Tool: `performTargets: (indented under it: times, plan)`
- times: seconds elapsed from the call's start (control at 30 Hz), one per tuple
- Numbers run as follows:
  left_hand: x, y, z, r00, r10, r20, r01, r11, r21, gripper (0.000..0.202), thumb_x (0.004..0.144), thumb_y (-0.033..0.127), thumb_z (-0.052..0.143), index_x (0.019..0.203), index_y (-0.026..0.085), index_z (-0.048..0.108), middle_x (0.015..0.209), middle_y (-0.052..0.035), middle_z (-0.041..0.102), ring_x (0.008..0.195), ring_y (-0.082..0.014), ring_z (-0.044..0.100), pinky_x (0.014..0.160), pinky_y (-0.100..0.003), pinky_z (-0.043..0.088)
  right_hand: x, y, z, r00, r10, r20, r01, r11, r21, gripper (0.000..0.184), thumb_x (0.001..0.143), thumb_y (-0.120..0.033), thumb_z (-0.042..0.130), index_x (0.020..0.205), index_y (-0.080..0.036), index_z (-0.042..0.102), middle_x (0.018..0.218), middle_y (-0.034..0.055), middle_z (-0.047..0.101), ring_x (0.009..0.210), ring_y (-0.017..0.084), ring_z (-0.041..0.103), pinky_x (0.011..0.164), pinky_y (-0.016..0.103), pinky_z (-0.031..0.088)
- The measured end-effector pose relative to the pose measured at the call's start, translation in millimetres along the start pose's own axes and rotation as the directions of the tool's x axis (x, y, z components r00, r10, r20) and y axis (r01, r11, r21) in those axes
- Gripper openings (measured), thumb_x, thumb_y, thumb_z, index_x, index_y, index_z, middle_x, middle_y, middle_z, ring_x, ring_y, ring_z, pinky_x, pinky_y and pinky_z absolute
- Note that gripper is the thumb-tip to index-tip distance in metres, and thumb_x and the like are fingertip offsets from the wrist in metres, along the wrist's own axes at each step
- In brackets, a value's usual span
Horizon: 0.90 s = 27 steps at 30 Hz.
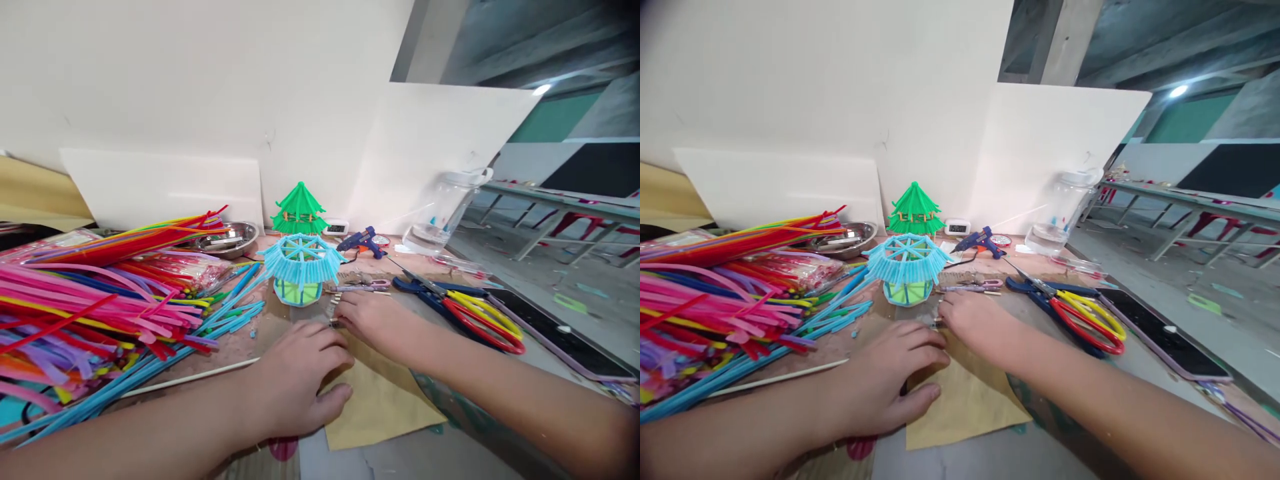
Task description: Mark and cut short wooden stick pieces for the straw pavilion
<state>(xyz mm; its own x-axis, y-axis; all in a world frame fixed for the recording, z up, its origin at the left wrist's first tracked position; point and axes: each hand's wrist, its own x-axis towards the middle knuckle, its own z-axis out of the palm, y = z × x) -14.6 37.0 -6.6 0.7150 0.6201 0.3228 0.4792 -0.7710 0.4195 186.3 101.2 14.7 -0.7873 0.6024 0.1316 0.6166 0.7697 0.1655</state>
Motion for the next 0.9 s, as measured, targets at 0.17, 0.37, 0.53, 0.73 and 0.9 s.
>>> performTargets:
  times: [0.17,0.37,0.53,0.73,0.9]
  plan:
    - [-0.1,0.7,0.6,1.0,-0.005,-0.022,0.005,1.0,0.005,0.027,0.085,0.034,0.062,0.109,0.021,0.065,0.119,-0.0043,0.064,0.112,-0.0232,0.054,0.101,-0.04,0.043,-1.5,0.4,-5.4,0.992,0.129,-0.013,-0.127,0.988,0.085,0.011,0.083,-0.006,0.054,0.088,-0.015,0.058,0.069,0.0032,0.063,0.059,0.017,0.055,0.053,0.027,0.03]
    - [0.9,-0.7,0.1,1.0,0.014,0.008,-0.014,1.0,0.018,0.028,0.086,0.033,0.06,0.112,0.022,0.064,0.12,-0.0037,0.064,0.113,-0.0235,0.054,0.102,-0.041,0.042,-32.0,-10.5,-11.8,0.953,0.273,0.131,-0.261,0.519,0.814,0.005,0.089,-0.017,0.045,0.092,-0.021,0.043,0.065,-0.0021,0.061,0.055,0.014,0.053,0.052,0.023,0.037]
    - [0.8,-1.7,1.0,1.0,-0.005,0.005,0.005,1.0,-0.025,0.028,0.086,0.029,0.06,0.114,0.023,0.063,0.12,-0.0038,0.062,0.113,-0.0225,0.054,0.102,-0.041,0.041,-44.8,-20.9,-11.4,0.898,0.35,0.268,-0.183,-0.257,0.949,0.014,0.095,-0.033,0.049,0.092,-0.022,0.042,0.068,0.0027,0.07,0.053,0.012,0.06,0.052,0.02,0.045]
    - [-0.1,-2.9,2.8,1.0,-0.004,-0.01,0.003,0.999,-0.049,0.028,0.087,0.029,0.061,0.114,0.024,0.062,0.122,-0.0031,0.061,0.114,-0.0216,0.053,0.101,-0.039,0.041,-46.0,-24.7,-10.5,0.895,0.373,0.245,-0.054,-0.455,0.889,0.026,0.09,-0.04,0.065,0.087,-0.016,0.055,0.06,0.0005,0.066,0.046,0.006,0.054,0.046,0.013,0.039]
    - [0.7,-3.5,-0.1,0.991,0.018,-0.129,-0.029,0.996,-0.086,0.021,0.095,0.029,0.055,0.114,0.022,0.06,0.113,-0.0032,0.065,0.109,-0.0187,0.054,0.096,-0.036,0.041,-52.2,-30.4,-5.2,0.92,0.328,0.216,-0.089,-0.36,0.929,0.02,0.089,-0.032,0.07,0.091,-0.014,0.061,0.069,0.0013,0.069,0.053,0.006,0.057,0.052,0.014,0.043]
